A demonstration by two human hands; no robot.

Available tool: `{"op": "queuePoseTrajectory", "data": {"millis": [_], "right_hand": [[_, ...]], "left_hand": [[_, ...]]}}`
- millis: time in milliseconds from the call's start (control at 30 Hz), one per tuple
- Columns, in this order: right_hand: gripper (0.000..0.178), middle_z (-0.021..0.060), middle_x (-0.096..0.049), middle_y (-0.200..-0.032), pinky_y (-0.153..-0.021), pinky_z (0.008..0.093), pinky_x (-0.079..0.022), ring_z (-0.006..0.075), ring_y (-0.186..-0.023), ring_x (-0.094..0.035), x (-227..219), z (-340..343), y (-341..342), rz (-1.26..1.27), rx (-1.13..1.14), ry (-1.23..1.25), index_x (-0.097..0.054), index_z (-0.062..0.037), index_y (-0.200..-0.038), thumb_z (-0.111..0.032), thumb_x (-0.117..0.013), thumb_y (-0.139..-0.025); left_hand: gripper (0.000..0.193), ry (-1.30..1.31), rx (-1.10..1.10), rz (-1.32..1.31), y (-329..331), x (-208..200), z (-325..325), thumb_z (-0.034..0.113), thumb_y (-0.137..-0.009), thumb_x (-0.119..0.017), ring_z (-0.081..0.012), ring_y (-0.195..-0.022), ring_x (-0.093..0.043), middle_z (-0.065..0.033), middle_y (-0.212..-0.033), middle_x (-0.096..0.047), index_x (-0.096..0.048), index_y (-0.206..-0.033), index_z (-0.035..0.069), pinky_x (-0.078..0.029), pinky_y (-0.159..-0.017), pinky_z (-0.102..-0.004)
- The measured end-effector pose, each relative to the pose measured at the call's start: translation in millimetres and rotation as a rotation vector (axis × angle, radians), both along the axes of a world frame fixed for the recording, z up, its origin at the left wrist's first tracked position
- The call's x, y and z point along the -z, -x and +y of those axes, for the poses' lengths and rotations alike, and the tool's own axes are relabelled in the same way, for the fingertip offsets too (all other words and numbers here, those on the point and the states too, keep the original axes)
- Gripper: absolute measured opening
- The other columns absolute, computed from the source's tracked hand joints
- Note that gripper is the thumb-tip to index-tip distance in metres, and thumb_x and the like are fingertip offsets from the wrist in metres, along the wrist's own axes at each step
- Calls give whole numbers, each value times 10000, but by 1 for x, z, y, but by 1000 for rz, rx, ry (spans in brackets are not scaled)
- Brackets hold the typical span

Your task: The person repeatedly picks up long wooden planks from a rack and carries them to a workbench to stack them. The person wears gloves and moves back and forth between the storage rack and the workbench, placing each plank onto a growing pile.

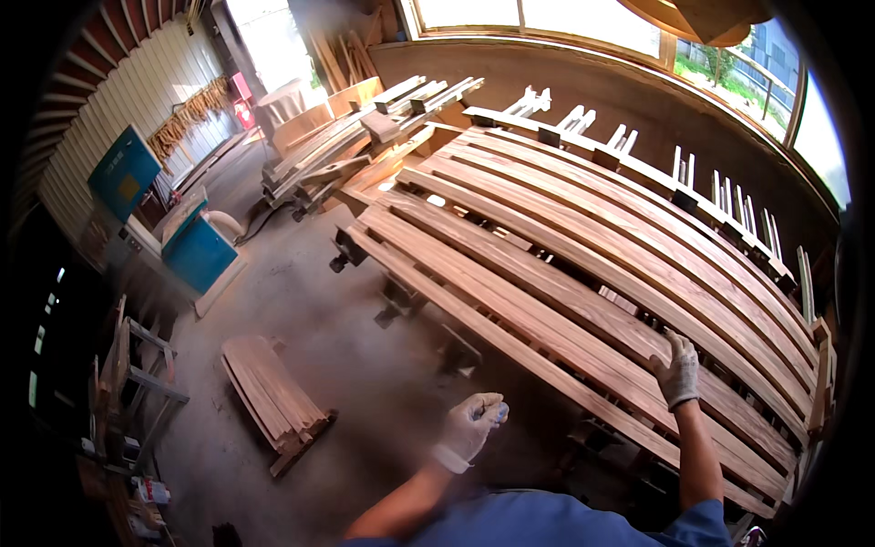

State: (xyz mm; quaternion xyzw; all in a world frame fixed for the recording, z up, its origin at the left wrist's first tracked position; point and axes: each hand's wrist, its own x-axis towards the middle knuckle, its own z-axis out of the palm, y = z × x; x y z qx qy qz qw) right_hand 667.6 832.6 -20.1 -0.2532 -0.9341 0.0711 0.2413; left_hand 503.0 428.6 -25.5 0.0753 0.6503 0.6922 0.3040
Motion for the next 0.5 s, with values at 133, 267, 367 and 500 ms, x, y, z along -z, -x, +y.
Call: {"op": "queuePoseTrajectory", "data": {"millis": [133,267,367,500], "right_hand": [[575,208,-635,-1195,-953,502,-466,411,-1116,-586,-10,-125,78,39,-256,66,-595,-53,-1303,-234,-800,-797],[529,192,-638,-1227,-972,497,-469,394,-1144,-586,-25,-227,152,-6,-465,153,-615,-51,-1270,-289,-776,-827],[500,172,-645,-1236,-986,494,-473,382,-1150,-592,-27,-279,200,-14,-605,192,-635,-61,-1245,-287,-775,-822],[464,170,-658,-1214,-967,480,-501,379,-1122,-618,-26,-324,260,-40,-741,296,-664,-47,-1198,-261,-782,-804]], "left_hand": [[197,102,-75,40,-1,-2,-95,81,-979,-671,-116,-816,-687,-90,-917,-733,-683,-1126,-50,-561,-728,-251],[179,174,-195,38,20,-2,-172,80,-972,-673,-114,-817,-697,-93,-925,-740,-697,-1099,-45,-568,-730,-256],[188,180,-267,32,39,9,-208,91,-971,-677,-147,-832,-718,-112,-938,-744,-696,-1097,-48,-589,-743,-276],[192,190,-272,53,69,34,-240,89,-970,-672,-169,-841,-727,-120,-939,-744,-693,-1101,-50,-600,-754,-291]]}}
